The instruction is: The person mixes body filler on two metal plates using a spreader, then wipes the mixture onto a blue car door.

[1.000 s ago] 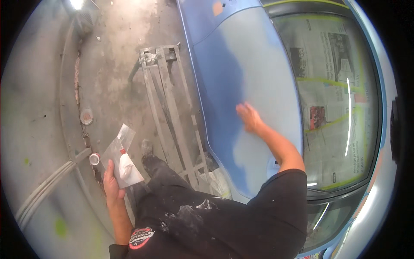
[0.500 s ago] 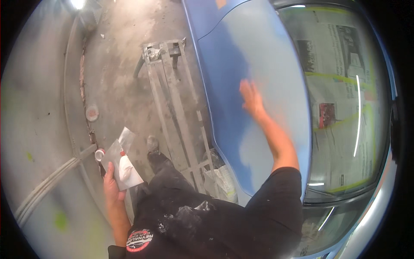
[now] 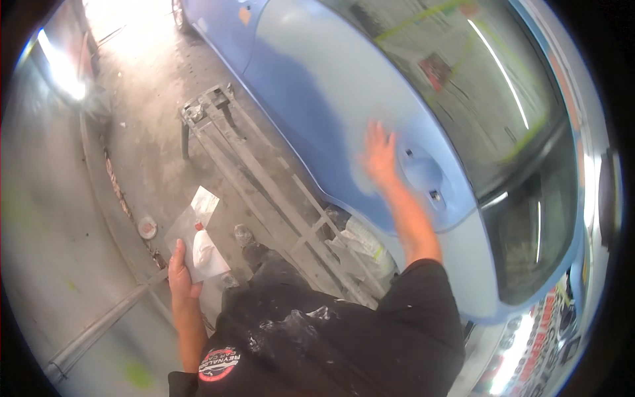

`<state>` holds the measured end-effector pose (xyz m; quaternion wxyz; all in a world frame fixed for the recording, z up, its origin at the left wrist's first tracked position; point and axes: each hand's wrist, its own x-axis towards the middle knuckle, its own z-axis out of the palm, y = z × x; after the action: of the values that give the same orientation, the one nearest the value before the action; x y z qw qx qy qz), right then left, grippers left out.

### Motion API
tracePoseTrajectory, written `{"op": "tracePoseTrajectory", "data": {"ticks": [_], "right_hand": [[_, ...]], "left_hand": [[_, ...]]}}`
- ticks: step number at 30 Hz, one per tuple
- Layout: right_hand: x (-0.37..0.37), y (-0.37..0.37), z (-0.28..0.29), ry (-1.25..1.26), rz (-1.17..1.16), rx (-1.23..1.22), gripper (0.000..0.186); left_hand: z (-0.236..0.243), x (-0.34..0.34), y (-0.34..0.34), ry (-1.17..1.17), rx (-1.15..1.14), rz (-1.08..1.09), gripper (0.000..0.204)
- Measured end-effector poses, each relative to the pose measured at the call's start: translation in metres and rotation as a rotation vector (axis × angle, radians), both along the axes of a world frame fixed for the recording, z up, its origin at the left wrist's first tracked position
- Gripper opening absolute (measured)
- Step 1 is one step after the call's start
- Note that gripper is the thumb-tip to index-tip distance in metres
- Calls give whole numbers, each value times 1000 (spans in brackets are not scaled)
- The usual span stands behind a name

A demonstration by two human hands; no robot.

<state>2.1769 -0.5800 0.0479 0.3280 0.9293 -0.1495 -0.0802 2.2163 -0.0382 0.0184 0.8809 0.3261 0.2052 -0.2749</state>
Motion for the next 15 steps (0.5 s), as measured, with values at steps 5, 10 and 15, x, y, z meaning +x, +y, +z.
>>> {"op": "tracePoseTrajectory", "data": {"ticks": [5, 10, 15], "right_hand": [[-213, 163, -118, 594, -374, 891, 55], [-354, 331, -162, 517, -993, 1528, 68], [-378, 371, -167, -249, -1231, 1977, 79]], "left_hand": [[3, -24, 27, -35, 25, -114, 38], [-31, -82, 52, 76, -1, -248, 36], [-8, -107, 38, 47, 36, -448, 41]]}}
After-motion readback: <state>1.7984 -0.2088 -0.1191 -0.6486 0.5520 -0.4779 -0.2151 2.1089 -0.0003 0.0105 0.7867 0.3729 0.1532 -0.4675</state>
